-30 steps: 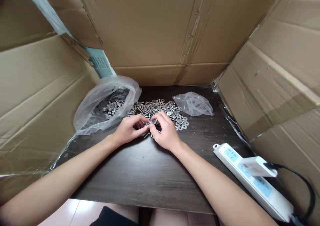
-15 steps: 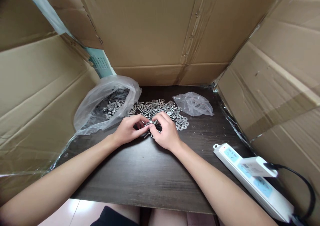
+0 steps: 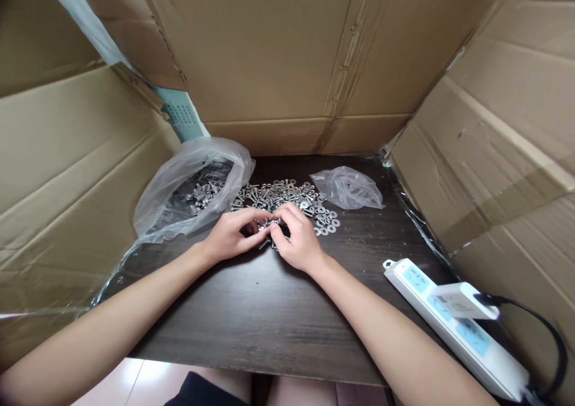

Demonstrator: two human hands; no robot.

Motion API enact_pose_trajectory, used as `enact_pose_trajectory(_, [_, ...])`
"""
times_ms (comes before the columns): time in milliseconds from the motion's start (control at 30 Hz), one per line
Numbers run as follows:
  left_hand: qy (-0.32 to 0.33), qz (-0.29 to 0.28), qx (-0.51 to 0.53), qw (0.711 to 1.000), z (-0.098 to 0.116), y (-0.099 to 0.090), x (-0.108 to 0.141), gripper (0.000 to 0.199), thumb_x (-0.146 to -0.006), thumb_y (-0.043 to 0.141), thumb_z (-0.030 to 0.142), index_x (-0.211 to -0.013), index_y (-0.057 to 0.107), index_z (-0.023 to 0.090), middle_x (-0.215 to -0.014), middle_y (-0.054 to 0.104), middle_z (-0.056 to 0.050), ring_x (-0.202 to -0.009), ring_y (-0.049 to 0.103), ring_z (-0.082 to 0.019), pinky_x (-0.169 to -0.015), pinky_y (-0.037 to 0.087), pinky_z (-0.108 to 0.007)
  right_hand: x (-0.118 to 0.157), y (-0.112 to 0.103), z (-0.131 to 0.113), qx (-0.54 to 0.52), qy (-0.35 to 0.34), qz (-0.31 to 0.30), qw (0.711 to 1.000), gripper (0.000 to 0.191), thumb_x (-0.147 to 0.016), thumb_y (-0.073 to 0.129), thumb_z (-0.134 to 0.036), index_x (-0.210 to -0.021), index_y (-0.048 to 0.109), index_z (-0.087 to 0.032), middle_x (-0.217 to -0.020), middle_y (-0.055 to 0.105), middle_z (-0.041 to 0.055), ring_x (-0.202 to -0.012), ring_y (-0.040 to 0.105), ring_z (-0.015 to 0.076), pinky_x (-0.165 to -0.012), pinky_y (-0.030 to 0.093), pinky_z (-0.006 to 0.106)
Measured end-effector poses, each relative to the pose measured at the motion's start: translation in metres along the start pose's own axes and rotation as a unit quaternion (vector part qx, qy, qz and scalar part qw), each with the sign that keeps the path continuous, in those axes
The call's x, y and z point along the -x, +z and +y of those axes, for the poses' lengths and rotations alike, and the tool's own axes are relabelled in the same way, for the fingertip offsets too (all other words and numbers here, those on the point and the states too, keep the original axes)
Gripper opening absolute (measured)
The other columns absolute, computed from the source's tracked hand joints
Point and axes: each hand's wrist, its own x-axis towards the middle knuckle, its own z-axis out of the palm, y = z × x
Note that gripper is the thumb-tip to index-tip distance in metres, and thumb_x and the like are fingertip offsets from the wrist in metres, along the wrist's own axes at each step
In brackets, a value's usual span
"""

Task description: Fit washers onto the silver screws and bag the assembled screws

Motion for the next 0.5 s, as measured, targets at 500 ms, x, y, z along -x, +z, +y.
enact_pose_trajectory(500, [0.035,0.007,-0.055,0.998,0.0012,-0.0027,0.0000,0.019,-0.095,0.064,0.025,-0.110,0.070,0.015,-0.084,0.072,-0.002,-0.060,0.063,-0.009,-0.062,0.051,-0.021,-0.0002,-0.0014,0.0002,-0.020,-0.002,-0.014,1.000,0.006,-0.098,0.052,-0.017,-0.097,0.057,-0.020,-0.097,0.060,0.0071,-0.088,0.057,0.0209,-0.075,0.048,0.035])
